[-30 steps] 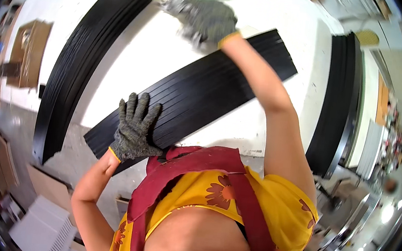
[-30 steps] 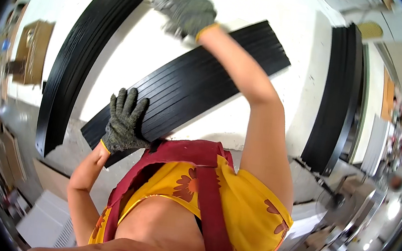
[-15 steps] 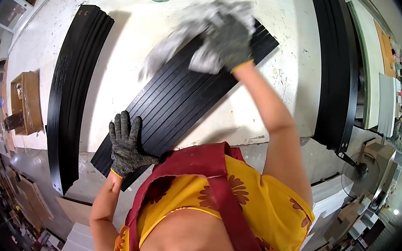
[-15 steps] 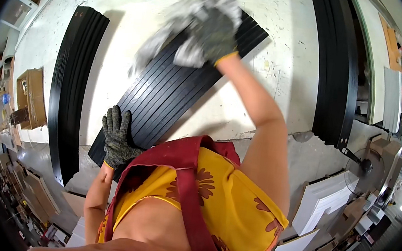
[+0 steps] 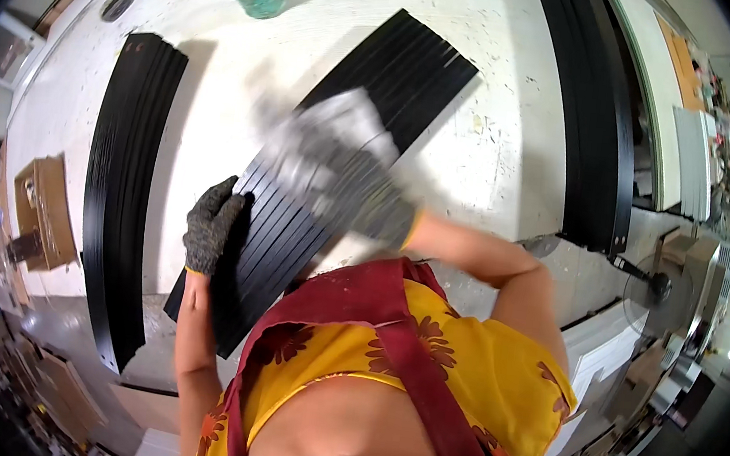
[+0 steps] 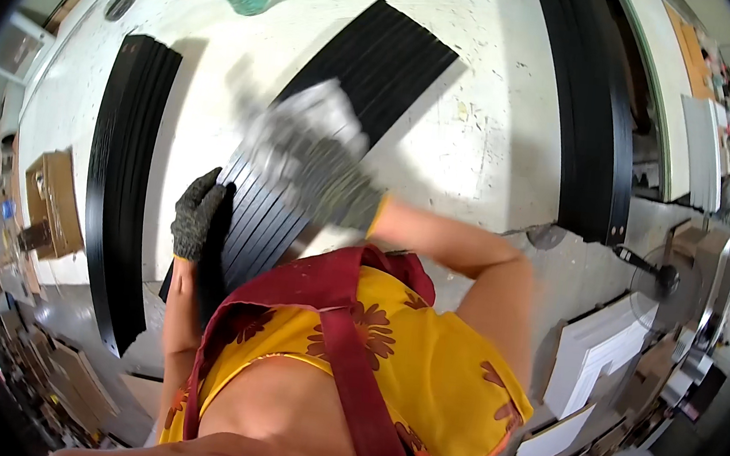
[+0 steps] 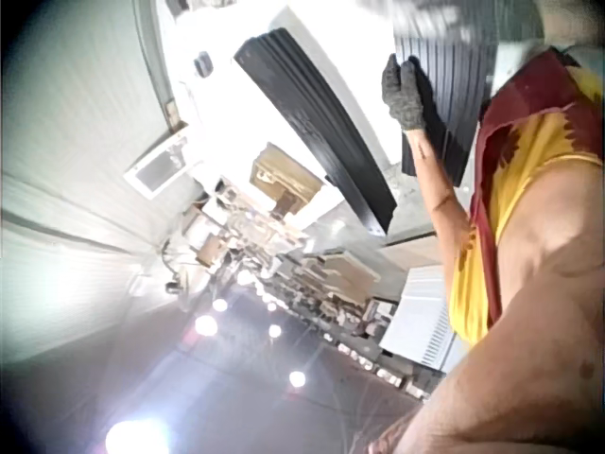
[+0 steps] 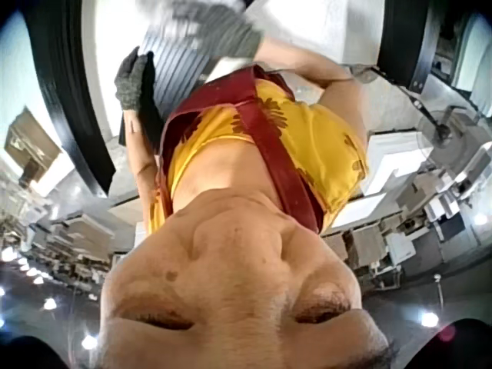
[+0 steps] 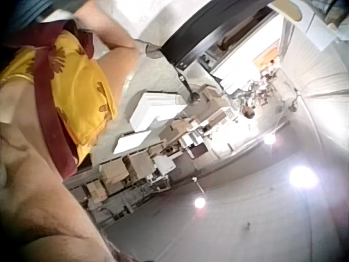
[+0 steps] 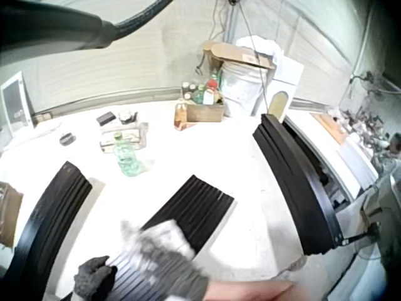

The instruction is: The person wipes down several black curved furniture panels with a cloth and then stacks them together on a table.

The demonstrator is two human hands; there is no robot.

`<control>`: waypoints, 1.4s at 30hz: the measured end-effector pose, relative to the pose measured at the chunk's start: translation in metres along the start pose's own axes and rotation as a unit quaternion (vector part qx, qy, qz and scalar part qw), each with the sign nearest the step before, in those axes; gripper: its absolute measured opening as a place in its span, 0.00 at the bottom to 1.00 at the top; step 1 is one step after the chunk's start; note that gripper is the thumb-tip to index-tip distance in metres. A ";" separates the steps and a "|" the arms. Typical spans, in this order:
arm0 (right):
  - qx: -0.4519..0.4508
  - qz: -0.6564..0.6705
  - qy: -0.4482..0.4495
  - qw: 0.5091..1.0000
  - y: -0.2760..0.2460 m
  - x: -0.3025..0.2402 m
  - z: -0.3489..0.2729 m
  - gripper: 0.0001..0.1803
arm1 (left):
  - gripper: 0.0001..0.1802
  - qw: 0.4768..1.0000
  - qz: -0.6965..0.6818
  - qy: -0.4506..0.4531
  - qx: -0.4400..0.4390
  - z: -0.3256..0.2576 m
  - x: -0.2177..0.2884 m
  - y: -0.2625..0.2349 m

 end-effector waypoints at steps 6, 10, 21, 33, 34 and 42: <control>0.019 0.049 0.049 0.997 0.001 0.031 -0.008 0.35 | 0.21 0.990 0.117 0.059 0.052 0.009 0.002 0.007; 0.078 -0.021 0.197 0.977 -0.098 0.073 0.043 0.16 | 0.22 0.995 0.081 0.040 0.046 0.006 0.003 0.006; 0.210 -0.567 0.153 0.782 -0.195 0.148 0.019 0.20 | 0.24 0.996 0.082 0.020 0.038 0.009 0.020 0.017; 0.355 0.156 0.166 0.907 -0.291 0.182 -0.019 0.16 | 0.21 0.889 0.004 0.064 0.453 -0.162 -0.036 -0.108; 0.411 0.290 0.144 0.852 -0.308 0.155 -0.007 0.17 | 0.25 0.887 0.086 0.051 0.451 -0.199 -0.086 -0.134; 0.059 0.573 0.322 0.751 -0.352 0.345 0.005 0.20 | 0.37 0.916 -0.129 -0.053 0.377 -0.277 -0.183 -0.105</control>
Point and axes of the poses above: each hand's wrist, its own z-axis towards the middle knuckle, its own y-axis out of the palm, x = y × z, the point moved 9 cm from there along z, towards the middle knuckle
